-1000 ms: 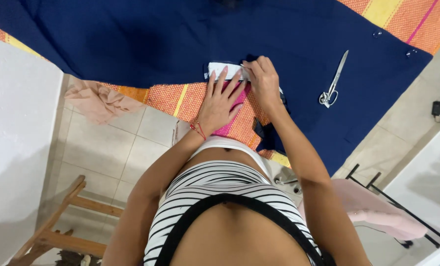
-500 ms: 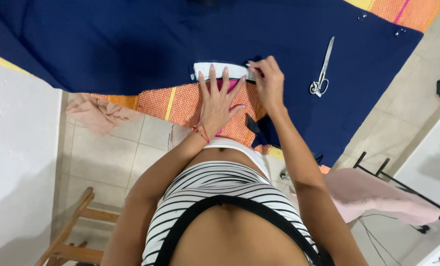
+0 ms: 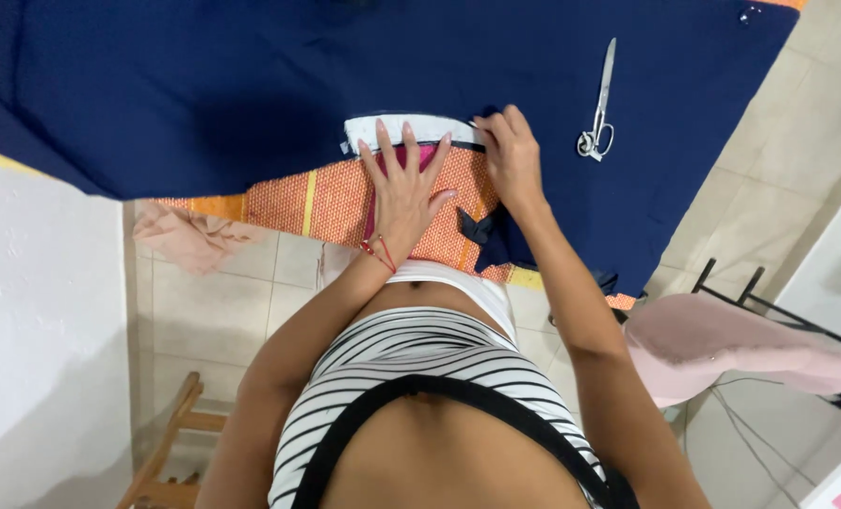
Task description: Cutting blue fabric with scissors following a pattern on a table
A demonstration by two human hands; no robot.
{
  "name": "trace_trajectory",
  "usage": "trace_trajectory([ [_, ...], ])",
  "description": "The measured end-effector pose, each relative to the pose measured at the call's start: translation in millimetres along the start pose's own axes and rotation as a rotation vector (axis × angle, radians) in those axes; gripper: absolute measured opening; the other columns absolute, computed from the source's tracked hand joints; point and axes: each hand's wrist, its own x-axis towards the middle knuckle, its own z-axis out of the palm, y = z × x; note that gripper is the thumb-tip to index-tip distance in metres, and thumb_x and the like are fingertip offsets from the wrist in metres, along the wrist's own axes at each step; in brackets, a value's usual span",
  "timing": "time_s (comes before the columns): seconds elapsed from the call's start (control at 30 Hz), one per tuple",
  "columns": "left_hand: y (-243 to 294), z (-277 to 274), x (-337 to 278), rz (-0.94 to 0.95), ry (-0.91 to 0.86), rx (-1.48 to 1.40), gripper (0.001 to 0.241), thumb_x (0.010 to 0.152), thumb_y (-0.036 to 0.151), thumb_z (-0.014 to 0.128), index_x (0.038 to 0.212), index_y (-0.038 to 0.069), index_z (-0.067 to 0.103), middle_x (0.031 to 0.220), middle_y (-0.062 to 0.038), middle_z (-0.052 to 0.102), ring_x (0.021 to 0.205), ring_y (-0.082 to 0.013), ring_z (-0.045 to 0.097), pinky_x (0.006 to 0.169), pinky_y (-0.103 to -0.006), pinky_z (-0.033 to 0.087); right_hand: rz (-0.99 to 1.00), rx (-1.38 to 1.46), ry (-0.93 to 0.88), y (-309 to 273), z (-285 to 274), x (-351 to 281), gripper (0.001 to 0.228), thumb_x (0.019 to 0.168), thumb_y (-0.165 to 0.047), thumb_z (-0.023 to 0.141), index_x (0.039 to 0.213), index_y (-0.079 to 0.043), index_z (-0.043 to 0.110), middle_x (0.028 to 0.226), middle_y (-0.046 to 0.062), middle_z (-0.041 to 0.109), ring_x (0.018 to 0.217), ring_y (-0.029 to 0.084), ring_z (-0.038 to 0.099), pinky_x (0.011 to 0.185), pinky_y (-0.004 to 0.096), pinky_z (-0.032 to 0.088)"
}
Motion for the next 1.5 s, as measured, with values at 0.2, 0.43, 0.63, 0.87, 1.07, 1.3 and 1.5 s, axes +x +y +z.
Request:
trace_trajectory([
  [0.2,3,-6,-2,0.005,-0.024,-0.011,0.091,0.100,0.072,0.060,0.174,0.028,0.031,0.161,-0.034,0.048,0.151,-0.0695,0.029,0.118,-0.0886,0.023,0.120,0.106,0.082,-9,-34,-5,0.006,0.107,-0.003,0.079,0.106,-0.007,0.075,0.091,0.011,0.057,0.087,0.037,0.070,0.081,0.043,0.057],
  [0.43,1,-1,0,-0.005,-0.019,-0.004,0.089,0.103,0.074,0.056,0.175,0.029,0.029,0.162,-0.034,0.046,0.152,-0.0697,0.027,0.119,-0.0881,0.022,0.139,0.099,0.085,-3,-4,-6,0.011,0.101,0.002,0.080,0.108,-0.005,0.075,0.090,0.011,0.057,0.086,0.037,0.071,0.081,0.042,0.058],
  [0.63,1,-2,1,-0.001,-0.010,0.016,0.088,0.103,0.073,0.056,0.175,0.028,0.031,0.161,-0.035,0.047,0.151,-0.0700,0.028,0.118,-0.0879,0.022,0.159,0.038,0.069,9,-22,-30,0.009,0.104,0.003,0.078,0.107,-0.004,0.074,0.091,0.010,0.056,0.087,0.036,0.071,0.082,0.040,0.058],
  [0.87,1,-1,1,0.005,0.000,0.024,0.086,0.106,0.073,0.052,0.175,0.027,0.030,0.161,-0.036,0.047,0.151,-0.0703,0.028,0.117,-0.0882,0.022,0.129,0.033,0.098,0,-10,-24,0.011,0.102,0.001,0.078,0.108,-0.007,0.072,0.092,0.009,0.057,0.088,0.036,0.072,0.081,0.040,0.059],
  [1.07,-1,-3,3,0.002,0.006,0.046,0.086,0.105,0.073,0.054,0.174,0.028,0.031,0.162,-0.035,0.047,0.151,-0.0693,0.028,0.119,-0.0869,0.023,0.215,0.015,0.081,2,-30,-44,0.010,0.104,0.003,0.077,0.109,-0.004,0.071,0.093,0.011,0.056,0.090,0.037,0.072,0.082,0.041,0.058],
  [1.3,2,-9,1,-0.001,-0.022,0.037,0.086,0.104,0.073,0.056,0.174,0.028,0.033,0.162,-0.034,0.047,0.152,-0.0688,0.029,0.119,-0.0866,0.023,0.198,0.019,0.106,-6,-24,-41,0.011,0.102,0.004,0.077,0.107,-0.004,0.070,0.093,0.013,0.056,0.089,0.042,0.070,0.079,0.046,0.058],
  [1.5,2,-7,2,-0.040,-0.043,0.008,0.089,0.099,0.073,0.061,0.172,0.030,0.034,0.161,-0.031,0.048,0.152,-0.0679,0.029,0.119,-0.0868,0.024,0.225,0.014,0.088,-19,-43,-42,0.012,0.104,0.003,0.078,0.103,-0.005,0.069,0.093,0.012,0.059,0.089,0.038,0.069,0.078,0.044,0.058],
])
